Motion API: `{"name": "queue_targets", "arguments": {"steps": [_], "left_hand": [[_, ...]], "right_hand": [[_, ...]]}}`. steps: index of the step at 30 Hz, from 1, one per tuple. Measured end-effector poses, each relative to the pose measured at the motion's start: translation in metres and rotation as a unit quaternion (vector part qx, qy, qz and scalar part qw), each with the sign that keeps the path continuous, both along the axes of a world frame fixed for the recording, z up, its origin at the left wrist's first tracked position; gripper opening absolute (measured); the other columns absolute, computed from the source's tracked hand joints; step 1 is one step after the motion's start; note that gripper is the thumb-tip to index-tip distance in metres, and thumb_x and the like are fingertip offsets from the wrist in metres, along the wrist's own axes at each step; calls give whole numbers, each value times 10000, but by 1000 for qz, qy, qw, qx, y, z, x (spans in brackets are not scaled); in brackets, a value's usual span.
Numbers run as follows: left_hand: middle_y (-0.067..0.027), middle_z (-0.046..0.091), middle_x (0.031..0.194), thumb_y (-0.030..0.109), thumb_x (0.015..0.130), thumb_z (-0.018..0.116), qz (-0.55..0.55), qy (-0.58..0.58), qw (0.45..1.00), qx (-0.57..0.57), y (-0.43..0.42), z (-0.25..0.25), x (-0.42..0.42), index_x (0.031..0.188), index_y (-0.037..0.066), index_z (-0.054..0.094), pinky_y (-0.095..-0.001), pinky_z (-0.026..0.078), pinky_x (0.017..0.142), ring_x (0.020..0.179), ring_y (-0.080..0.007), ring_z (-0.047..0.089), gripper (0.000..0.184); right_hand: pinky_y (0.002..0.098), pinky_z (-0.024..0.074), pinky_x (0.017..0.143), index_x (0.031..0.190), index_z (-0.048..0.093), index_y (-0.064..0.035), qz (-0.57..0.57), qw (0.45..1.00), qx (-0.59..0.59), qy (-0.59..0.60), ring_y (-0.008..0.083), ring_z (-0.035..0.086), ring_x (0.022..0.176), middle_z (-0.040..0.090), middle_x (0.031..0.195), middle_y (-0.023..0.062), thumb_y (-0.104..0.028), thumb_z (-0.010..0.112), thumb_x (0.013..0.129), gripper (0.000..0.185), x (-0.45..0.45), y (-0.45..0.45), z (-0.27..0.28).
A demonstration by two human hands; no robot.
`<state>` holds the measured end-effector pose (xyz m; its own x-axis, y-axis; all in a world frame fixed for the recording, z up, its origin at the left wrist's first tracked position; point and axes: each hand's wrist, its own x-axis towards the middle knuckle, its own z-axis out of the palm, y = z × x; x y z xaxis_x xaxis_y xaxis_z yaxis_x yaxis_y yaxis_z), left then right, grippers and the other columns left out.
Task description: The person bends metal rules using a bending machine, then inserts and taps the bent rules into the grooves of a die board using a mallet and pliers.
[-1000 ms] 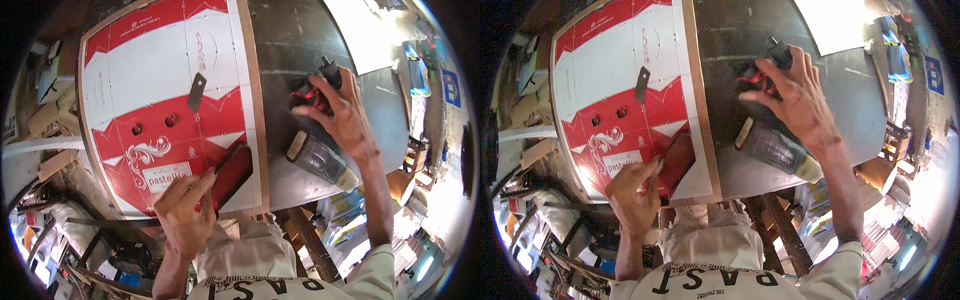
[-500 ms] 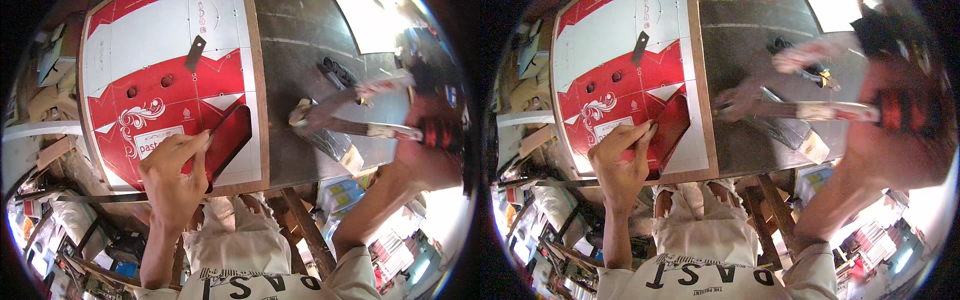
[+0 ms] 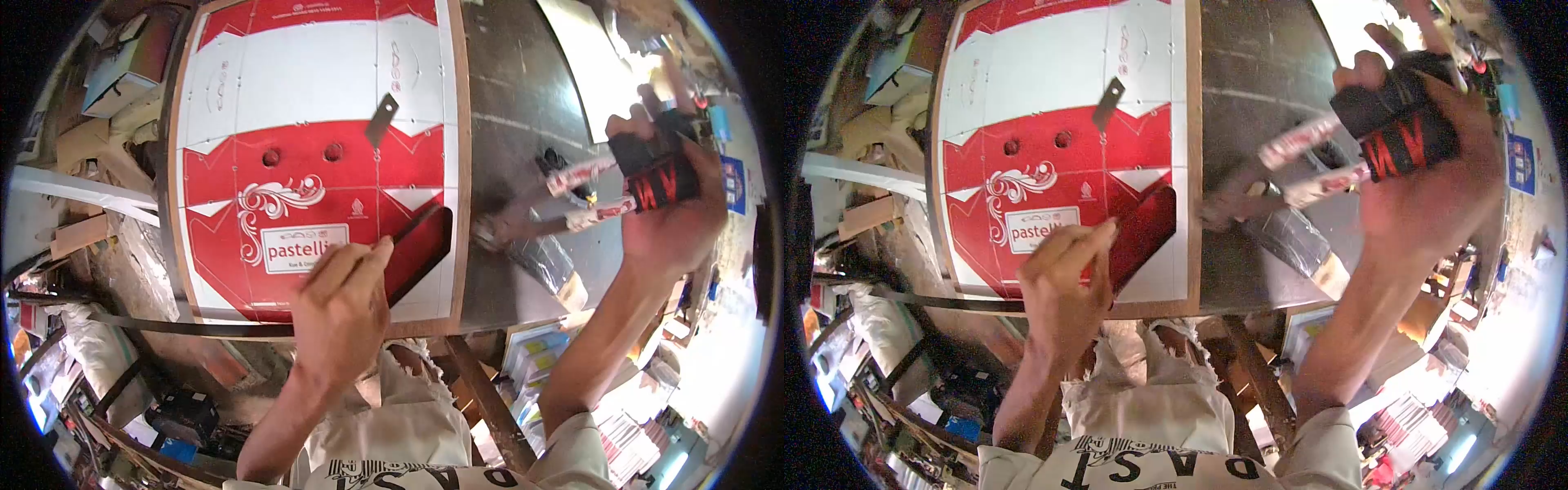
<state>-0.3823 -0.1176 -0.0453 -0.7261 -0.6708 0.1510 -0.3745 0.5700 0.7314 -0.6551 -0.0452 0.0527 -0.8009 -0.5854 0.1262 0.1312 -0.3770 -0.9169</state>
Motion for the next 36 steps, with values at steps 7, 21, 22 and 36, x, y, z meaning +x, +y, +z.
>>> {"name": "queue_targets", "arguments": {"steps": [7, 21, 22, 36], "left_hand": [[-88, 677, 910, -99, 723, 673, 29, 23, 999, 7, 3, -5, 2, 1088, -3, 712, -375, 559, 652, 785, -260, 667, 379], [-115, 717, 868, -84, 776, 715, 39, -18, 999, 29, -1, 4, -5, 1055, 34, 754, -350, 556, 673, 734, -257, 695, 305], [-114, 717, 858, -74, 789, 717, 39, -26, 998, 38, -1, 6, -5, 1045, 37, 760, -345, 555, 678, 741, -252, 698, 283], [-107, 741, 871, -99, 765, 710, 25, -81, 996, 9, -2, 10, -13, 1023, 15, 771, -312, 561, 674, 740, -229, 712, 288]], "right_hand": [[366, 485, 820, 1191, 615, -49, 180, 723, 558, 366, 226, 622, 844, 670, 1039, 133, -144, 650, 880, 328, -24, -25, -53], [408, 496, 964, 899, 577, -37, 390, 554, 219, 703, 300, 573, 1113, 595, 1030, 120, -5, 673, 768, 166, 10, -133, -67], [404, 503, 944, 924, 587, -37, 403, 556, 242, 686, 293, 588, 1103, 606, 1029, 95, 54, 634, 770, 185, 10, -132, -65], [390, 563, 857, 952, 717, 4, 443, 641, 386, 493, 319, 683, 922, 671, 957, 137, 49, 616, 794, 193, 5, -99, -55]]}}
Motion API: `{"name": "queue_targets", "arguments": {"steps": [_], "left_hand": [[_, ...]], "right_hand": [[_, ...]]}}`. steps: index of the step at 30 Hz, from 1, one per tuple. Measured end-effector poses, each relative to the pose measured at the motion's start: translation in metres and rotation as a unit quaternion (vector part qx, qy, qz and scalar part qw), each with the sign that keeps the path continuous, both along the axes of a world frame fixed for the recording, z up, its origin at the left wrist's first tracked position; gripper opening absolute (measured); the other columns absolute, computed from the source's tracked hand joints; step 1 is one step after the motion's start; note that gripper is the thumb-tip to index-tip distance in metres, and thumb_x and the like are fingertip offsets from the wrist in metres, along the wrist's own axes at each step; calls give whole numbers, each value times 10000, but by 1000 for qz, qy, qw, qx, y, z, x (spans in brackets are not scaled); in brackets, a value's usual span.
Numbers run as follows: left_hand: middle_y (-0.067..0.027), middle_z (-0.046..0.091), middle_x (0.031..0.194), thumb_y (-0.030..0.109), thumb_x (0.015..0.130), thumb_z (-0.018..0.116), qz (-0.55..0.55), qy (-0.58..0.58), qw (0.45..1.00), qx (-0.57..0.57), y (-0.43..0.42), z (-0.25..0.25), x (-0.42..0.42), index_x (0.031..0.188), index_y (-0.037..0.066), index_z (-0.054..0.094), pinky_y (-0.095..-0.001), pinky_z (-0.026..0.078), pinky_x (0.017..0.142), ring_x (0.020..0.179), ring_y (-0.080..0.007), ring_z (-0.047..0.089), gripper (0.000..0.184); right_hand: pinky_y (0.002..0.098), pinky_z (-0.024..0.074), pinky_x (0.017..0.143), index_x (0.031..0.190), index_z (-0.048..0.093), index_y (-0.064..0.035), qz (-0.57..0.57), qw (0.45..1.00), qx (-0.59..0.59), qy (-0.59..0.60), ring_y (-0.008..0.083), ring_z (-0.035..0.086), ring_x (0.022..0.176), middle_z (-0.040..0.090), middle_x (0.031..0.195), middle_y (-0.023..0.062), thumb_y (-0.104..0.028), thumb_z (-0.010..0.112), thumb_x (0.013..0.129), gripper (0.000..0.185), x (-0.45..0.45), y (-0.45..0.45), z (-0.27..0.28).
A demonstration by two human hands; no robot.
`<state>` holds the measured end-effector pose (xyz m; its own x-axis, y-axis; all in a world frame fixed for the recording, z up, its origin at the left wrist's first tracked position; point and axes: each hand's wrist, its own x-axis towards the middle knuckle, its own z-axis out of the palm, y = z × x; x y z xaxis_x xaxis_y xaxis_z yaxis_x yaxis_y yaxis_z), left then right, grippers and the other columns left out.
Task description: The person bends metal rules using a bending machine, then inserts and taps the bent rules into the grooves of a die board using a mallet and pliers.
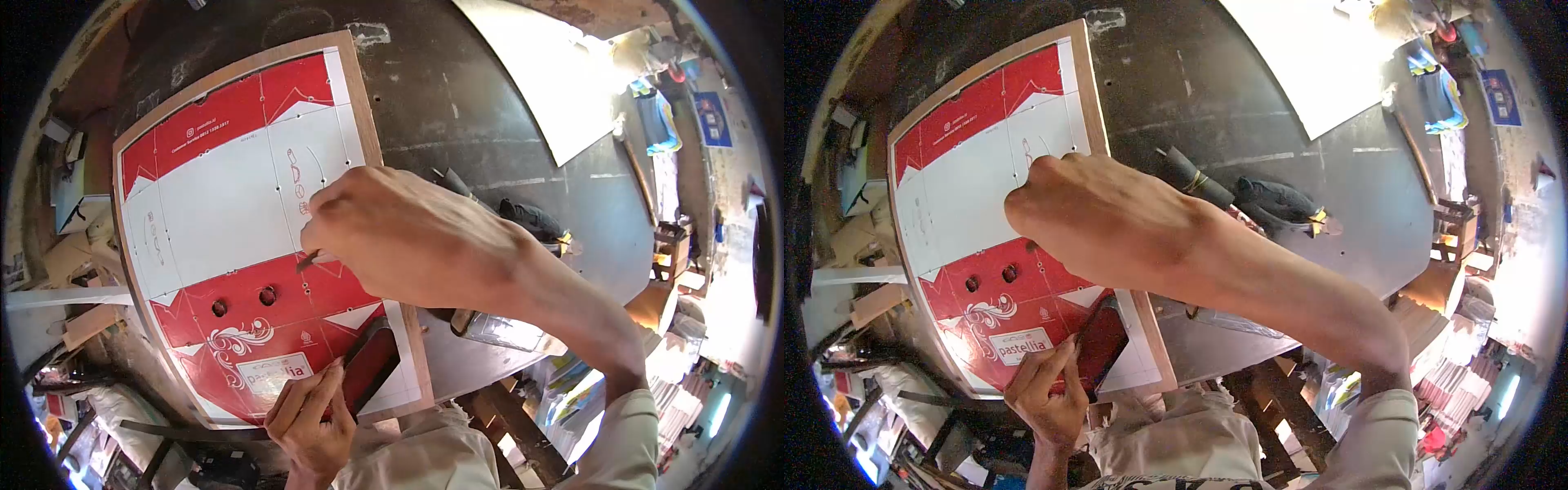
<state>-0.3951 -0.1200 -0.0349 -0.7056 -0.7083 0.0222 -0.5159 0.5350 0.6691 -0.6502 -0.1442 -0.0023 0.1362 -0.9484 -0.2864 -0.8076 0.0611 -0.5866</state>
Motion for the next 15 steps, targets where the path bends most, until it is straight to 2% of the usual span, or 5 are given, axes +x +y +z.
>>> {"name": "queue_targets", "arguments": {"steps": [3, 6, 9, 10, 15], "left_hand": [[-117, 739, 851, -78, 780, 730, 10, -8, 1000, 5, 1, 2, 1, 1007, 25, 776, -306, 554, 672, 725, -225, 705, 253], [-103, 737, 874, -102, 744, 721, 7, 4, 1000, 13, -2, 0, 4, 1031, 16, 769, -318, 563, 679, 733, -229, 707, 314], [-92, 730, 903, -120, 712, 708, -4, 20, 1000, 18, -2, -3, 8, 1074, 7, 758, -327, 573, 686, 753, -228, 711, 387], [-93, 728, 914, -122, 715, 703, -11, 23, 1000, 13, -2, -4, 8, 1078, 6, 756, -327, 572, 682, 757, -228, 709, 388], [-93, 716, 943, -119, 728, 690, -17, 39, 999, 21, -3, -5, 10, 1092, -1, 746, -331, 570, 684, 763, -234, 699, 387]], "right_hand": [[398, 540, 873, 949, 722, -11, -64, 996, -19, -62, 313, 663, 975, 666, 963, 139, 29, 635, 814, 166, -1, 18, 5], [418, 473, 933, 976, 748, -40, -109, 993, -32, -27, 317, 612, 1026, 655, 939, 135, -41, 662, 864, 141, 4, 39, 15], [411, 477, 923, 948, 752, -48, -105, 992, 72, -17, 319, 613, 1005, 653, 927, 129, -63, 669, 855, 126, 11, 30, 38], [405, 487, 895, 902, 720, -50, -55, 992, 115, -3, 307, 611, 992, 653, 914, 119, -66, 675, 844, 75, 13, 20, 39], [394, 492, 882, 873, 659, -46, -45, 996, 77, -5, 292, 614, 979, 656, 901, 109, -61, 676, 831, 48, 32, 12, 33]]}}
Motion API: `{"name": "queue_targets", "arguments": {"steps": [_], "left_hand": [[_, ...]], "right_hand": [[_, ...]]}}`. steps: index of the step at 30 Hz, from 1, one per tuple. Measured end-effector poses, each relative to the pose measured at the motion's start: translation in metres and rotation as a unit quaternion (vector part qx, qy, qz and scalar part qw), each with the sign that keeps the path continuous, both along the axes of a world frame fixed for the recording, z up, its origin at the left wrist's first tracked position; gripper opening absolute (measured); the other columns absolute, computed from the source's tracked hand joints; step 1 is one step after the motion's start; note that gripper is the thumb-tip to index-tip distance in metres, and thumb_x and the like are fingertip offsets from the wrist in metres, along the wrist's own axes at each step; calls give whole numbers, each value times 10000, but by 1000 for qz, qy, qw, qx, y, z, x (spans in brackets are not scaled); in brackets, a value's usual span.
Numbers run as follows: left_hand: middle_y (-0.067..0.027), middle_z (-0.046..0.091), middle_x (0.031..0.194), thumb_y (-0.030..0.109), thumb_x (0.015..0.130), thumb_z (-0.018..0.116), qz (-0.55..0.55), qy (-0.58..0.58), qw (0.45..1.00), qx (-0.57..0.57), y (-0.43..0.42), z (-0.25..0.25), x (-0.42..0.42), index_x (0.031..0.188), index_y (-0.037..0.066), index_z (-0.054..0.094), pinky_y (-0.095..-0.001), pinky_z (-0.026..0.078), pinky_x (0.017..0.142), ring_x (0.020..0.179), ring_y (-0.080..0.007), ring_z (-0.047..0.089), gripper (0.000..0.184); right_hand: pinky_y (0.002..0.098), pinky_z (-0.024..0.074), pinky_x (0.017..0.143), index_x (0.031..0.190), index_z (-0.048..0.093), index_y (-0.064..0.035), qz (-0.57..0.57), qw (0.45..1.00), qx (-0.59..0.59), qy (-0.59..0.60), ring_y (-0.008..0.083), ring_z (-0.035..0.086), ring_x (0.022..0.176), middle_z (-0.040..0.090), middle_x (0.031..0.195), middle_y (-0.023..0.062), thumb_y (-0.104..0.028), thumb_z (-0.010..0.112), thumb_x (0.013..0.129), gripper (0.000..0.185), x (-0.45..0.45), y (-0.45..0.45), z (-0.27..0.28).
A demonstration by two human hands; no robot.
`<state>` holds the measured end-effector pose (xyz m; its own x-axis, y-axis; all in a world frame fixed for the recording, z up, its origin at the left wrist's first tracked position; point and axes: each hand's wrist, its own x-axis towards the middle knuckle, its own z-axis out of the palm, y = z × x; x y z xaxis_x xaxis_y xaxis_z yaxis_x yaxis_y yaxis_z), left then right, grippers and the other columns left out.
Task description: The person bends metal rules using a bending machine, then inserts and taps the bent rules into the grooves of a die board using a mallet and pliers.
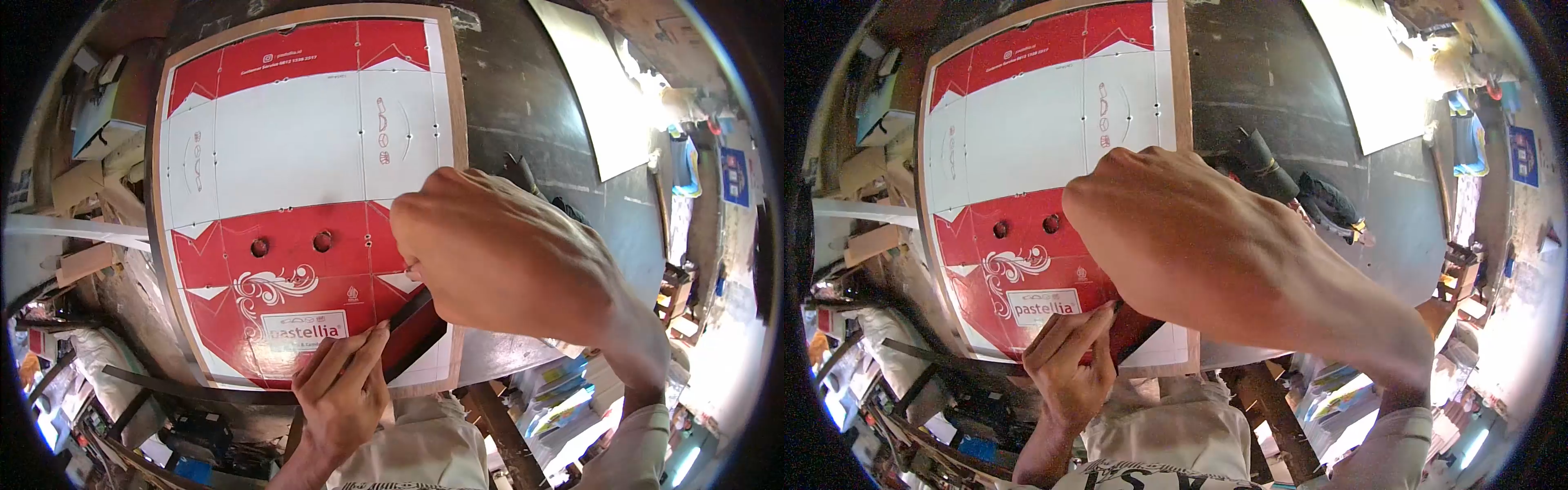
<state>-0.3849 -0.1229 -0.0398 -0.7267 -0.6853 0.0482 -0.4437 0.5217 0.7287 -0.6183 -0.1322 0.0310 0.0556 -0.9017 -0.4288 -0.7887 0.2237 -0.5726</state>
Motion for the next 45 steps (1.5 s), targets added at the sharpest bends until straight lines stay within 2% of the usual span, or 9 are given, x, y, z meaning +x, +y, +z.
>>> {"name": "queue_targets", "arguments": {"steps": [8, 11, 23, 26, 29, 31, 35, 41, 45], "left_hand": [[-115, 731, 887, -93, 771, 696, 30, 7, 999, 21, 2, 2, -4, 1038, 27, 757, -350, 558, 688, 753, -270, 697, 299], [-117, 728, 884, -104, 767, 682, 23, -1, 999, 28, 2, 2, -3, 1023, 24, 746, -356, 556, 693, 760, -293, 694, 293], [-160, 662, 815, -93, 725, 667, 11, 36, 999, 22, 0, -1, -1, 922, 11, 690, -417, 513, 644, 702, -364, 639, 224], [-131, 701, 946, -109, 722, 655, -31, 7, 999, -4, -1, -2, 6, 1093, -15, 700, -402, 565, 715, 774, -313, 676, 386], [-126, 696, 932, -111, 713, 658, -18, 28, 999, -8, 1, -7, 6, 1055, -9, 700, -399, 559, 688, 763, -315, 671, 360], [-121, 692, 914, -112, 711, 661, -11, 27, 1000, -10, 2, -6, 5, 1046, -4, 699, -395, 555, 670, 757, -308, 671, 355], [-106, 675, 863, -107, 713, 663, 5, 55, 998, -28, 4, -14, 4, 1011, 9, 698, -386, 546, 626, 735, -291, 669, 322], [-99, 677, 830, -78, 747, 664, -1, 55, 998, -25, 4, -17, 4, 975, 23, 703, -383, 547, 619, 719, -279, 676, 252], [-94, 681, 831, -57, 757, 674, -3, 64, 997, -45, 1, -14, 3, 951, 27, 696, -370, 551, 612, 710, -274, 676, 213]], "right_hand": [[378, 504, 871, 862, 650, -48, 51, 998, -16, 35, 282, 621, 990, 653, 903, 110, -52, 663, 828, 36, 9, -7, -11], [380, 504, 864, 863, 630, -43, 42, 997, 62, 32, 287, 615, 959, 635, 900, 98, -52, 675, 811, 69, 16, 0, -3], [415, 457, 889, 921, 551, -10, 101, 991, -79, -28, 300, 558, 931, 560, 917, 120, -13, 677, 754, 209, 37, -3, -15], [423, 448, 909, 931, 542, 17, 147, 989, 19, 16, 310, 553, 931, 567, 925, 136, -1, 629, 780, 174, 51, -8, -7], [426, 459, 883, 909, 546, 24, 148, 988, -35, 19, 310, 559, 920, 566, 905, 144, -11, 606, 803, 127, 54, -13, -14], [434, 472, 870, 902, 572, 18, 114, 992, 54, 24, 319, 572, 923, 584, 915, 157, -19, 611, 811, 105, 59, -19, -10], [442, 487, 874, 904, 594, 20, 97, 993, 45, 43, 337, 593, 947, 606, 944, 176, -12, 606, 823, 88, 63, -19, -12], [462, 525, 871, 886, 646, 44, 104, 987, 94, 82, 375, 649, 961, 666, 933, 228, 3, 685, 753, 145, 65, -22, -13], [487, 571, 763, 814, 681, 63, 104, 988, 65, 96, 401, 699, 867, 696, 837, 258, -21, 737, 688, 161, 68, -30, -13]]}}
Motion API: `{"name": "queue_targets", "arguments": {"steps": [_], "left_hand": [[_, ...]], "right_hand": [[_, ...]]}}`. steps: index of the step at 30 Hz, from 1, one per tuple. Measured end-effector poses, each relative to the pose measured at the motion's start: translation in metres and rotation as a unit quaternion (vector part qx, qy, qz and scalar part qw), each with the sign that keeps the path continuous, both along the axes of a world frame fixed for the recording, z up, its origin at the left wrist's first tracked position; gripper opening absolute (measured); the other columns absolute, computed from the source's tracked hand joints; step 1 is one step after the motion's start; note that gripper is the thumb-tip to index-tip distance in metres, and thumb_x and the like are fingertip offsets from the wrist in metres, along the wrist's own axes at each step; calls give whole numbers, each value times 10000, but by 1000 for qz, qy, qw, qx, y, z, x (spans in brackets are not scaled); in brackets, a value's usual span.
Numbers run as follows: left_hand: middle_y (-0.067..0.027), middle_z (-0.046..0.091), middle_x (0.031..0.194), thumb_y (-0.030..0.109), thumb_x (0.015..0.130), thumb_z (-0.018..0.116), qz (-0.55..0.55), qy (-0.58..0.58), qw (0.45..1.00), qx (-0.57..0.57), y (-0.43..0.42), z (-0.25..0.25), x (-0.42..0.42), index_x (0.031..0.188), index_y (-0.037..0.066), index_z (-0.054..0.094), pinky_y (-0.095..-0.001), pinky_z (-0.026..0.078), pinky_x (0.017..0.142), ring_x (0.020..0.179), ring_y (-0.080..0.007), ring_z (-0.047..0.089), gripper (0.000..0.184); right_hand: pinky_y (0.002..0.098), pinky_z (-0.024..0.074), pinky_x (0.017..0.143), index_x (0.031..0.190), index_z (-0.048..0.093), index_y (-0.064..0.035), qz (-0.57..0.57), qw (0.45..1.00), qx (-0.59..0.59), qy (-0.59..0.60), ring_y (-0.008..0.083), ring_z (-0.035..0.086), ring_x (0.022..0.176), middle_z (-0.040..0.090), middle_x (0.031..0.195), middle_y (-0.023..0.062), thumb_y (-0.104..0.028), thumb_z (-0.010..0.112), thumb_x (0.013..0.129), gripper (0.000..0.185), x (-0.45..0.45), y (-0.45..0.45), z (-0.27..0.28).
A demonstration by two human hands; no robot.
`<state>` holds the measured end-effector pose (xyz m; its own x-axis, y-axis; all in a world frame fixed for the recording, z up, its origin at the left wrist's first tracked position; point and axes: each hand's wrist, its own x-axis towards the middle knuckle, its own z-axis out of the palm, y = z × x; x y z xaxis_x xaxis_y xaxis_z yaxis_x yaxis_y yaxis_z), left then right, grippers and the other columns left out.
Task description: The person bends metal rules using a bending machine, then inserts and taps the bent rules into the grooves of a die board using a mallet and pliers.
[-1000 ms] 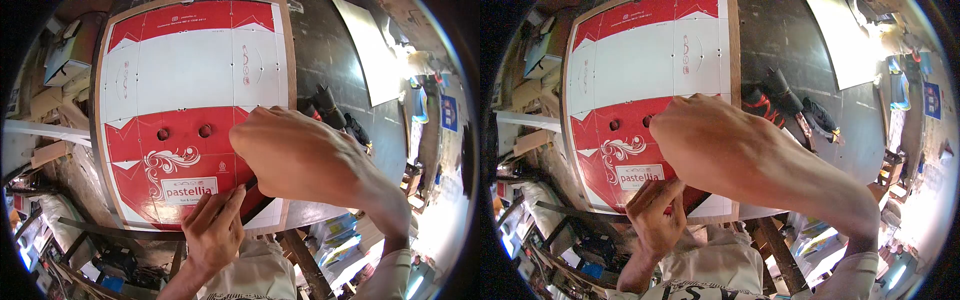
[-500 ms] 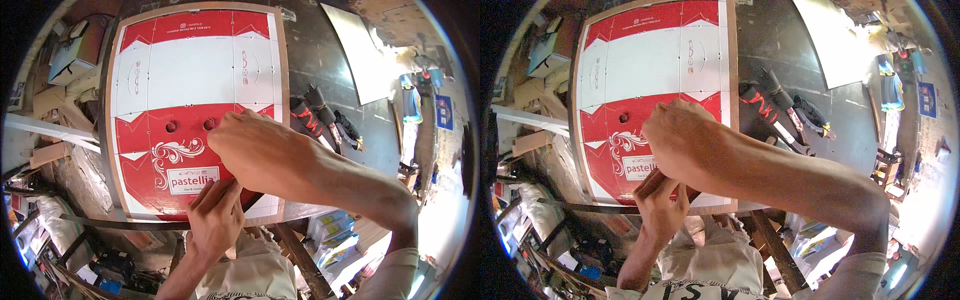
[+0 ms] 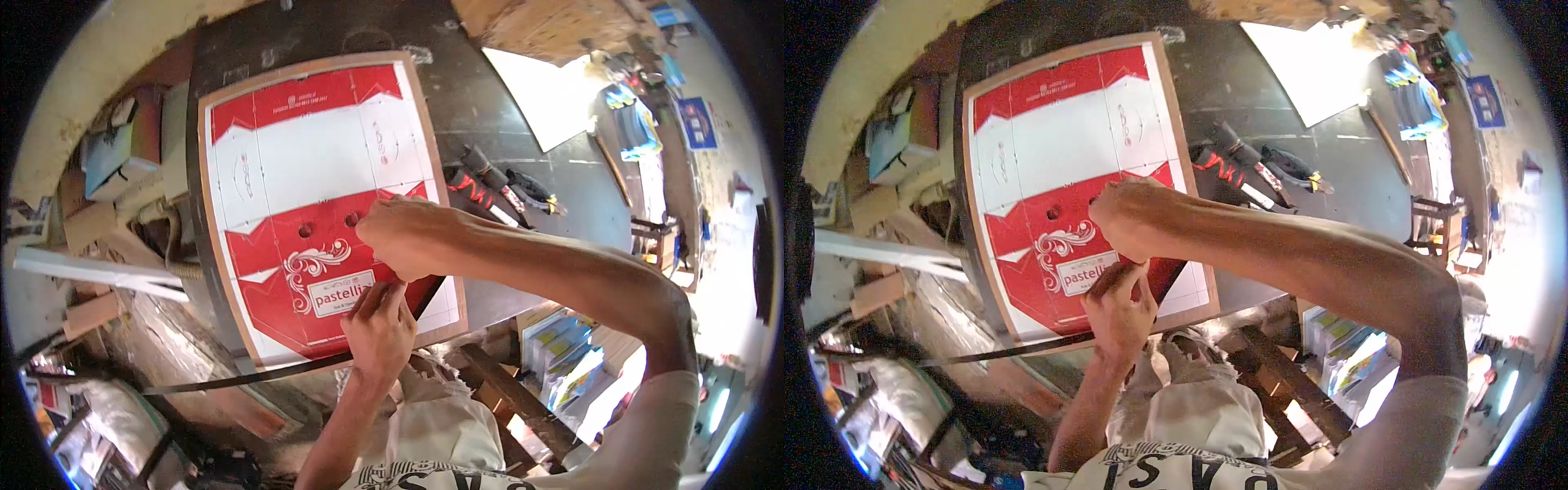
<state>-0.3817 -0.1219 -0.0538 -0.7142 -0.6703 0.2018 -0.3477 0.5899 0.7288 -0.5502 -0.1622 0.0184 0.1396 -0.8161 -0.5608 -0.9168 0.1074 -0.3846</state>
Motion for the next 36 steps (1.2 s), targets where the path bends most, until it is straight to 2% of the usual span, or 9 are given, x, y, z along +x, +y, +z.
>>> {"name": "queue_targets", "arguments": {"steps": [5, 9, 11, 15, 17, 21, 22, 31, 36], "left_hand": [[-84, 676, 818, -28, 753, 694, 1, -36, 999, 20, 0, 2, 0, 1010, 36, 739, -357, 558, 615, 720, -261, 684, 269], [-102, 697, 838, -25, 762, 688, 4, 0, 1000, -10, -1, 0, -1, 1033, 43, 750, -396, 574, 679, 744, -295, 691, 286], [-131, 708, 851, -36, 762, 670, -12, 26, 999, -21, -2, -6, 2, 964, 63, 744, -402, 573, 715, 767, -327, 696, 237], [-225, 734, 1060, 132, 852, 760, -55, -52, 989, 126, -25, 20, 6, 1085, -17, 745, -403, 566, 868, 961, -351, 718, 277], [-261, 652, 1269, 190, 851, 771, -141, 52, 989, 0, -28, 16, 16, 1283, -76, 621, -426, 502, 1016, 1165, -359, 646, 529], [-167, 604, 1383, 264, 902, 758, -243, -108, 960, 82, -17, 94, 42, 1390, 146, 599, -374, 436, 1095, 1259, -238, 586, 528], [-166, 613, 1366, 257, 898, 758, -292, -138, 941, 96, -7, 101, 36, 1380, 141, 603, -375, 444, 1081, 1242, -239, 595, 520], [-164, 687, 1216, 199, 861, 756, -607, -344, 711, 91, 87, 116, -55, 1290, 95, 648, -383, 521, 960, 1092, -243, 672, 454], [-163, 729, 1133, 166, 840, 755, -645, -410, 643, 52, 128, 117, -74, 1239, 69, 673, -387, 563, 893, 1008, -246, 715, 419]], "right_hand": [[477, 597, 691, 779, 705, 56, 144, 971, 180, 59, 395, 730, 830, 705, 797, 252, -57, 746, 659, 169, -1, 6, 42], [438, 576, 671, 765, 715, 14, -90, 966, -228, 86, 377, 683, 679, 663, 679, 212, -173, 757, 714, 199, -66, 24, -21], [510, 527, 838, 1028, 685, 5, -202, 971, -115, 63, 362, 672, 908, 670, 1059, 251, -450, 769, 789, 521, -55, 22, 15], [542, 495, 876, 923, 649, -63, -32, 836, -364, 409, 332, 648, 970, 617, 1113, 174, -332, 752, 800, 313, -41, 77, -71], [451, 508, 666, 632, 565, -80, -291, 858, -422, -38, 243, 626, 711, 571, 625, 93, -120, 669, 737, 153, -22, 119, 8], [451, 499, 640, 714, 634, -86, -359, 927, -98, 37, 299, 656, 793, 630, 760, 122, -168, 656, 762, 98, 9, 253, 85], [467, 501, 645, 780, 628, -91, -427, 856, -288, -42, 319, 658, 837, 655, 848, 118, -208, 652, 791, 120, 32, 305, 67], [356, 514, 643, 856, 754, -53, -529, 735, -182, -383, 199, 689, 691, 720, 740, 90, -263, 716, 860, 213, 148, 488, 17], [365, 514, 654, 860, 749, -30, -436, 814, -122, -363, 209, 677, 698, 729, 779, 96, -250, 725, 783, 234, 77, 536, 31]]}}
